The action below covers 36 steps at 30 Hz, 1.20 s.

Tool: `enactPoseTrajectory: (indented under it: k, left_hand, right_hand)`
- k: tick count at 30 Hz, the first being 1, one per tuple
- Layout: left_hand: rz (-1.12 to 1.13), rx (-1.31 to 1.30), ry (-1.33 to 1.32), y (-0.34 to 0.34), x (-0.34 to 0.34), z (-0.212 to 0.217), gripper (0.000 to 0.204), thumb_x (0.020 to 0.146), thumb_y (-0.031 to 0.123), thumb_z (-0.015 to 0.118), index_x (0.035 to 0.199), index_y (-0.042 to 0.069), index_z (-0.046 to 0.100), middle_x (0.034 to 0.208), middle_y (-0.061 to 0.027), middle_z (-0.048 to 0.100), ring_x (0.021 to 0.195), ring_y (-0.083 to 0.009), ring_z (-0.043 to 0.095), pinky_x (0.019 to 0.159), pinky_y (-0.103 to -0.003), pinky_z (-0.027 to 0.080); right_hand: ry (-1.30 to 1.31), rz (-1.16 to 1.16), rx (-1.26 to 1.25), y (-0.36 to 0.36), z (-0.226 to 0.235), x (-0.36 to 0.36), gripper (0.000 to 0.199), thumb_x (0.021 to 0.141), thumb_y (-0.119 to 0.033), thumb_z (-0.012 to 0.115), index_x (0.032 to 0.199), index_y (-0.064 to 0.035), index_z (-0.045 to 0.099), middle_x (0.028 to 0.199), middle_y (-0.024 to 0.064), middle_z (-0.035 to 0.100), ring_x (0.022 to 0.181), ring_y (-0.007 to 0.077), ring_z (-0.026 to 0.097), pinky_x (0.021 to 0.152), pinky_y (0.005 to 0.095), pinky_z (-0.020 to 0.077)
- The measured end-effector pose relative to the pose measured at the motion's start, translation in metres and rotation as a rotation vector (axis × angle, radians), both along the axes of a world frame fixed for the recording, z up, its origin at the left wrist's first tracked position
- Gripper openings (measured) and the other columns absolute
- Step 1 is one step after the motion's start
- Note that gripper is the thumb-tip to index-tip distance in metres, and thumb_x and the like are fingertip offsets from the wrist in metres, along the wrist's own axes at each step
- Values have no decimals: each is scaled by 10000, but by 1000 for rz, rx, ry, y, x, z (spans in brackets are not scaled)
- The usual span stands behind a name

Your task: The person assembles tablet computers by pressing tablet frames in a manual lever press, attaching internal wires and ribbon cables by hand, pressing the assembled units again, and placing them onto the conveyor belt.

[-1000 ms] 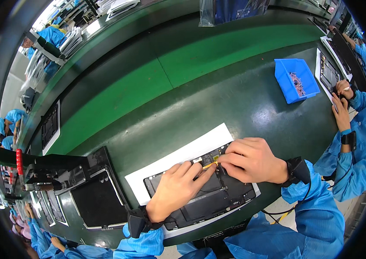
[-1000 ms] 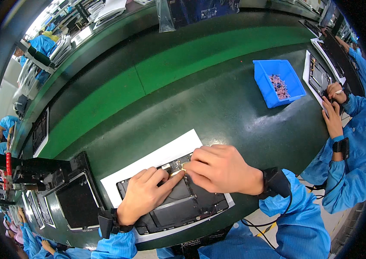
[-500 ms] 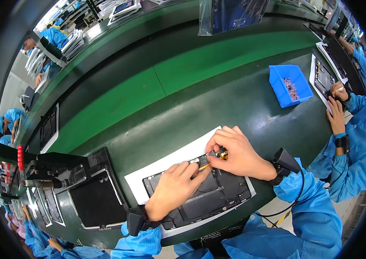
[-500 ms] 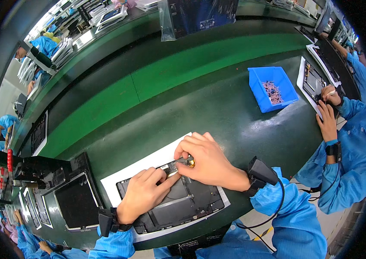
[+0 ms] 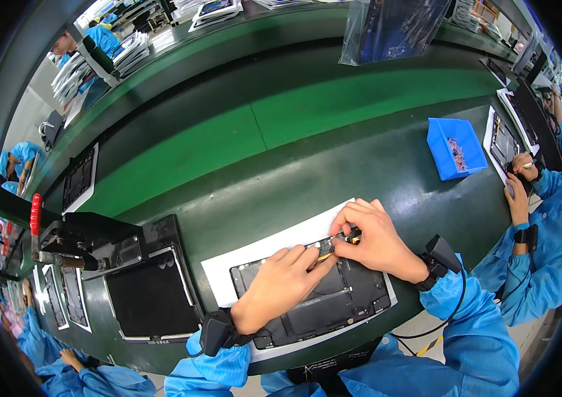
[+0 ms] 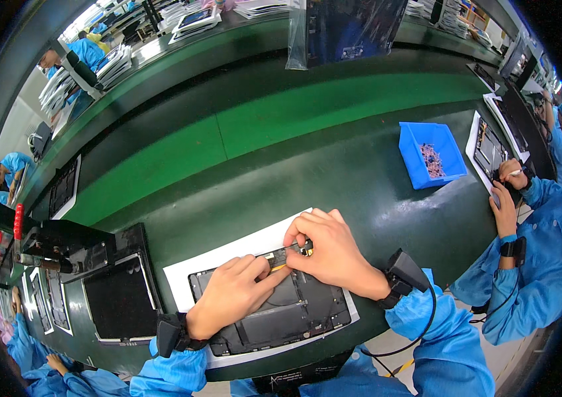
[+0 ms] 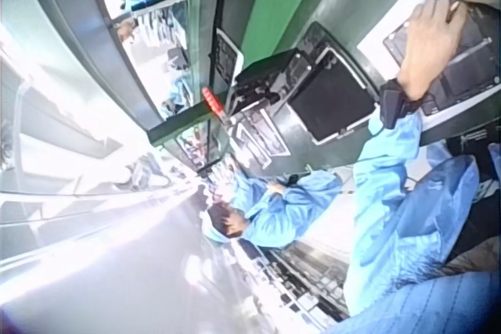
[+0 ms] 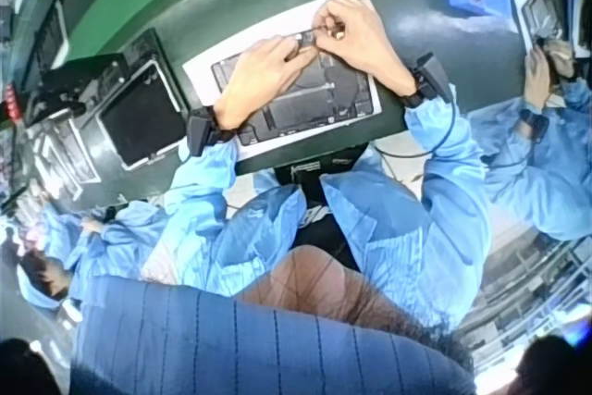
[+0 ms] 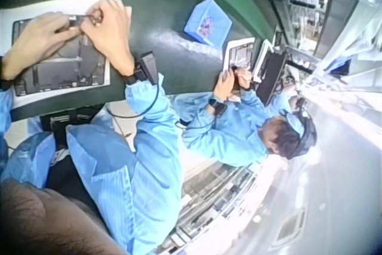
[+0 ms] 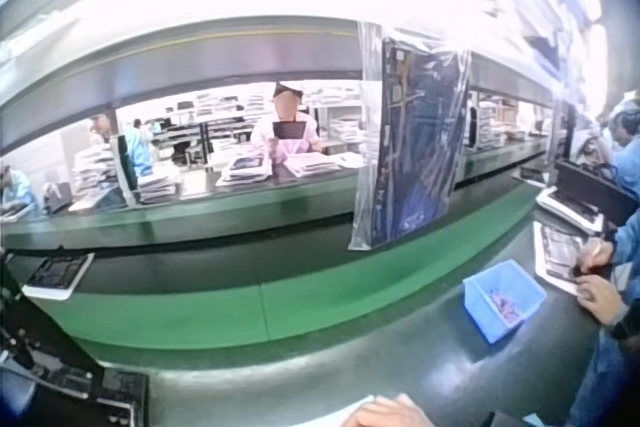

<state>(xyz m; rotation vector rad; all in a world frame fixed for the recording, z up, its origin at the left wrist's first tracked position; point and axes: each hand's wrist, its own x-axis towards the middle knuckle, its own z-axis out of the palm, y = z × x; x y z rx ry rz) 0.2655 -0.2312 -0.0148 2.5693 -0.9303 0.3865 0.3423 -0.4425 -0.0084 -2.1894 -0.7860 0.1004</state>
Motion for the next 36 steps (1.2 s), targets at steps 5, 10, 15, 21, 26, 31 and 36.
enactPoseTrajectory:
  k: [5,10,15,21,26,31,36]
  left_hand:
    - [-1,17,43,1,-5,0,345,811,119,741,1155,152,739,823,-18,492,752,-187,564,668,-323,486]
    - [181,126,92,-6,-56,40,428,808,126,753,1232,106,700,1036,-61,605,882,-236,577,777,-375,471]
    - [885,9,143,11,-137,6,488,830,84,720,1307,29,634,1180,-174,592,1041,-369,528,893,-467,434]
    - [1100,-77,124,-1,-143,0,439,863,84,659,1293,15,602,1272,-186,550,1151,-384,459,1002,-505,341]
    - [1034,-588,95,2,-160,-11,129,986,88,622,1076,0,593,1032,-162,636,932,-271,575,837,-391,454]
    - [1268,-1009,192,30,-208,24,165,1081,186,545,1049,25,560,832,16,541,727,-36,439,603,-240,373]
    - [1320,-1102,68,121,-244,65,186,1048,206,569,902,96,539,817,68,436,767,-46,372,692,-231,294]
  right_hand:
    - [51,40,-116,2,9,2,183,741,-150,762,894,-136,665,791,-15,538,795,169,524,768,347,326]
    - [35,113,-35,-5,5,10,200,786,-215,773,915,-114,658,864,36,581,868,214,566,818,380,376]
    - [-186,74,-108,-14,8,7,110,899,-146,703,896,-71,622,930,113,560,951,316,532,832,418,390]
    - [-20,18,56,-15,15,-2,107,956,-109,633,919,-32,568,822,135,583,747,318,546,693,375,399]
    - [472,118,207,-28,32,-18,114,1057,-124,544,1034,-12,542,823,82,651,724,98,575,643,294,455]
    - [-191,63,269,-32,64,-31,397,988,-231,636,1259,39,532,1179,156,651,953,245,665,922,360,502]
    - [-603,-145,417,-61,83,-59,393,920,-214,685,1220,10,564,1130,146,635,937,254,631,884,362,518]
